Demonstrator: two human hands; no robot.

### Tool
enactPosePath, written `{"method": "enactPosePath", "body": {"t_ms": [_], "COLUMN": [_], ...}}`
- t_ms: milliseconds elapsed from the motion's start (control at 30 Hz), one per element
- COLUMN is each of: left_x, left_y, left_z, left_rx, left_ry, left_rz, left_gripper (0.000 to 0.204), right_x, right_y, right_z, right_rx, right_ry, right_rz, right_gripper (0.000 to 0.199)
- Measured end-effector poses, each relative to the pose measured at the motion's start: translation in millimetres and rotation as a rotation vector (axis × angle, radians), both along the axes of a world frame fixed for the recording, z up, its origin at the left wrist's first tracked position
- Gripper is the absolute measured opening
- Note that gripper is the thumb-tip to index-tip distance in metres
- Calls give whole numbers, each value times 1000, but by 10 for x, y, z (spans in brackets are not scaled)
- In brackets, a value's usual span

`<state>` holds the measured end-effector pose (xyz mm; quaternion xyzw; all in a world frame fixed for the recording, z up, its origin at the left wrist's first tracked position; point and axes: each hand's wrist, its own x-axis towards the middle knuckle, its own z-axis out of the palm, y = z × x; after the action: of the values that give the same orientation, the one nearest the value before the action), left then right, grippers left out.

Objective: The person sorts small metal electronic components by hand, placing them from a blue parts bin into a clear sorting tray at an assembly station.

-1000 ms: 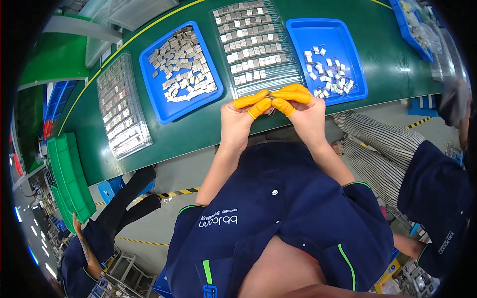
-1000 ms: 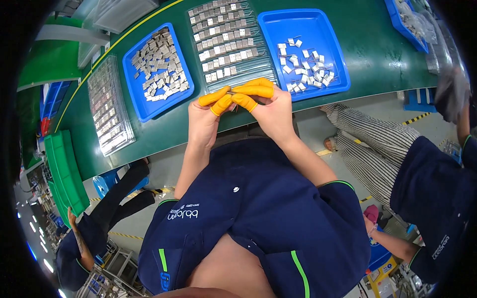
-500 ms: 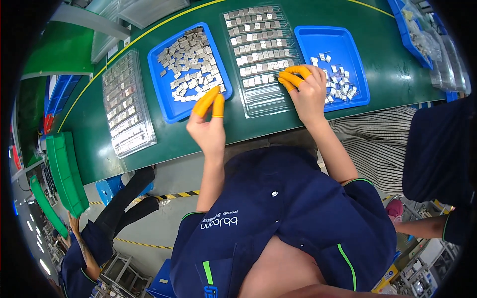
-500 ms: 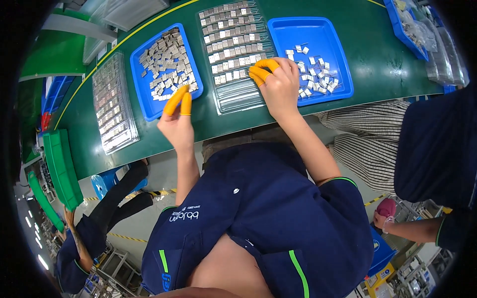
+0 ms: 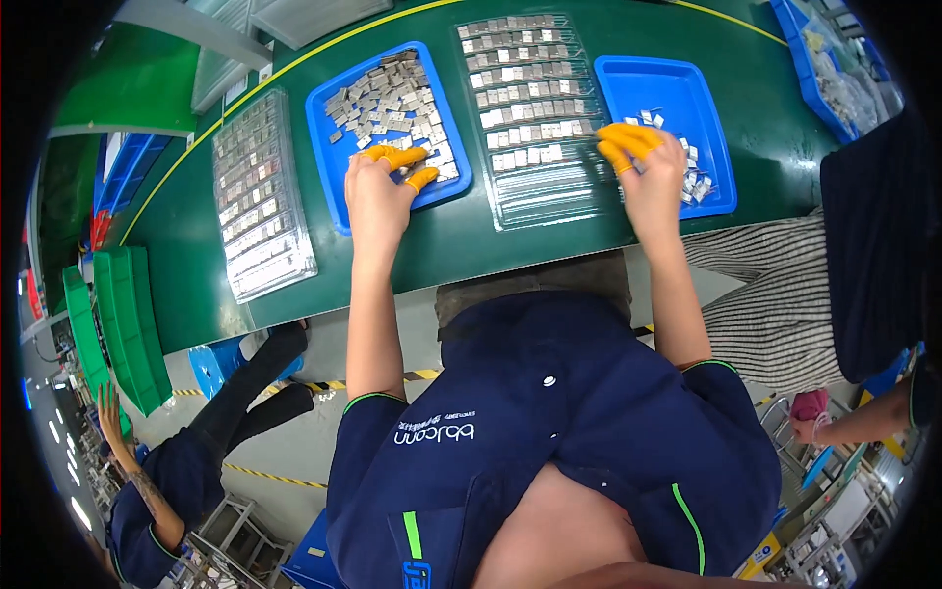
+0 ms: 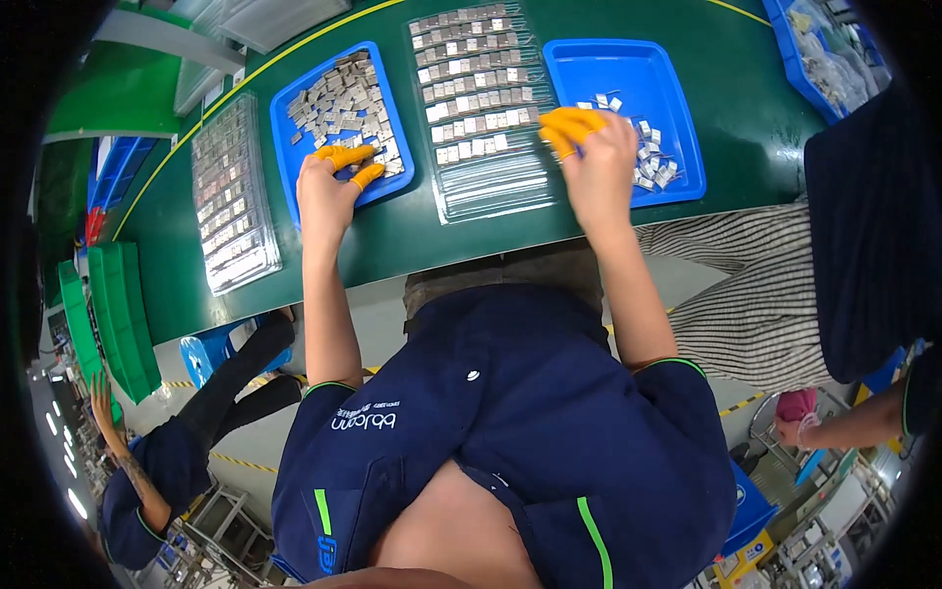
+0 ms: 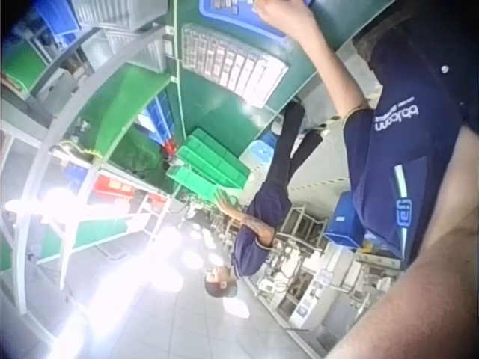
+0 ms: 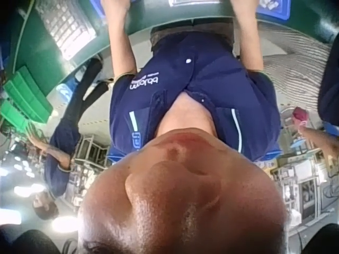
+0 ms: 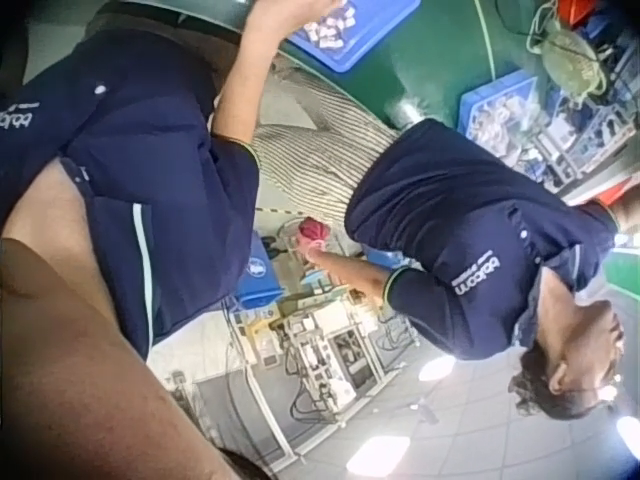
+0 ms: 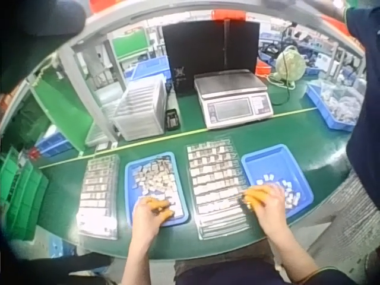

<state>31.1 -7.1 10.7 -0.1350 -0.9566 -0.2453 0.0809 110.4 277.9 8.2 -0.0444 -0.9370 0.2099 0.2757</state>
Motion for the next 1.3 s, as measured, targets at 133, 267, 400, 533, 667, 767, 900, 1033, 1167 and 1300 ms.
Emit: {"method": "enactPosePath", "body": {"t_ms": [133, 267, 400, 533, 667, 767, 900, 1033, 1167, 1300], "left_x": [-59, 16, 61, 116, 154, 184, 216, 216, 274, 314], "left_y": [-27, 89, 120, 138, 200, 244, 331, 357, 488, 536], "left_z": [-34, 196, 159, 121, 148, 135, 119, 70, 147, 172], "left_rx": [-22, 137, 557, 949, 1172, 1306, 1394, 1373, 1425, 1522], "left_ry": [-92, -181, -379, -479, -567, -616, -642, -700, -708, -736], "left_rz": [-14, 34, 142, 181, 104, 66, 55, -40, 23, 36], "left_gripper": [26, 24, 19, 22, 20, 19, 21, 23, 24, 25], "right_x": [24, 8, -142, -274, -326, -332, -266, -164, -92, -15], "right_y": [474, 606, 484, 464, 481, 562, 495, 354, 66, -98], "right_z": [104, 105, 163, 143, 177, 187, 235, 315, 350, 296], "right_rx": [-8, -70, -25, 44, -13, -101, -231, -604, -1003, -1144], "right_ry": [-78, -175, -227, -257, -347, -355, -266, -211, -172, -244], "right_rz": [-210, -188, 20, 86, 72, 115, -37, -68, 132, 238], "right_gripper": [19, 24, 26, 26, 23, 16, 21, 21, 22, 27]}}
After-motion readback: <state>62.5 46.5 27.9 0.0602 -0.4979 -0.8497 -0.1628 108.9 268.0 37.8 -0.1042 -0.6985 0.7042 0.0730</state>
